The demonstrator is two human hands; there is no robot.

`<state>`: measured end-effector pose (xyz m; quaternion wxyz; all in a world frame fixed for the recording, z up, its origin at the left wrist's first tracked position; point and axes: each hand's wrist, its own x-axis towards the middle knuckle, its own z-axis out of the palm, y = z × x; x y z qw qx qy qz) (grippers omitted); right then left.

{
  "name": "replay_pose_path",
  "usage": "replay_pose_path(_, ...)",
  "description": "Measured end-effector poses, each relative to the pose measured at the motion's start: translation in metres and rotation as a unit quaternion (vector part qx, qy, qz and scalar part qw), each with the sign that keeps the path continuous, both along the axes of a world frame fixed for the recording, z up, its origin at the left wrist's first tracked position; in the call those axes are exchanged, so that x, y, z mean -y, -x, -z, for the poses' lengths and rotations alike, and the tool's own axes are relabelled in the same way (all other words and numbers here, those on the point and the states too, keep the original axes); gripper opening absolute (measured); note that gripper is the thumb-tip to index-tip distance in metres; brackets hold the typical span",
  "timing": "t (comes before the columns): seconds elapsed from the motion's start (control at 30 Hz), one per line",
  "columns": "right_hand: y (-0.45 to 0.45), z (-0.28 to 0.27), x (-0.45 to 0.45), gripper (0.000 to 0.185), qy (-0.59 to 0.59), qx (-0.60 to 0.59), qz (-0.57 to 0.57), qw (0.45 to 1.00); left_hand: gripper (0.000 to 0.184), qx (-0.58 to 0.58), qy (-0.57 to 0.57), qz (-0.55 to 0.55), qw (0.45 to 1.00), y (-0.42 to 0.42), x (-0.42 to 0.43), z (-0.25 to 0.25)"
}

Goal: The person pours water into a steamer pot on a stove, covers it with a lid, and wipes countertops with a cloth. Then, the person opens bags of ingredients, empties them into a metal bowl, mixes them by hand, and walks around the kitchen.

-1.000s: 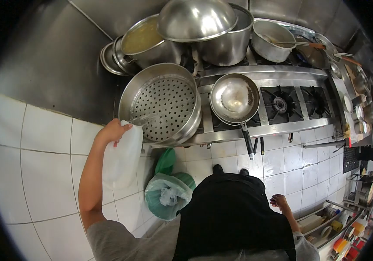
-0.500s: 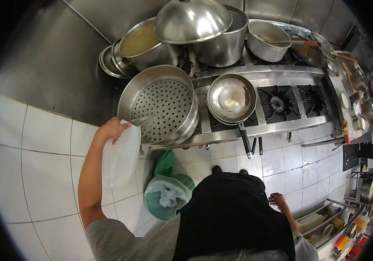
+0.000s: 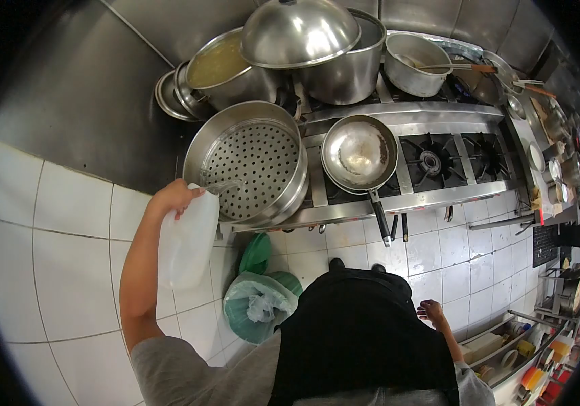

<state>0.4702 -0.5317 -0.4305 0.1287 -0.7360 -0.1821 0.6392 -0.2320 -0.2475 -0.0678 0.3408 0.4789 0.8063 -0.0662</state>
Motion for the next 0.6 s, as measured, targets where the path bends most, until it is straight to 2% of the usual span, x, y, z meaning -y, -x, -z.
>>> replay_pose_path(0.6, 0.013, -0.003, 0.005, 0.023, -0.003, -0.007, 0.011, 1.0, 0.053, -0.005, 0.014, -0.002, 1.0, -0.005, -0.008, 0.0)
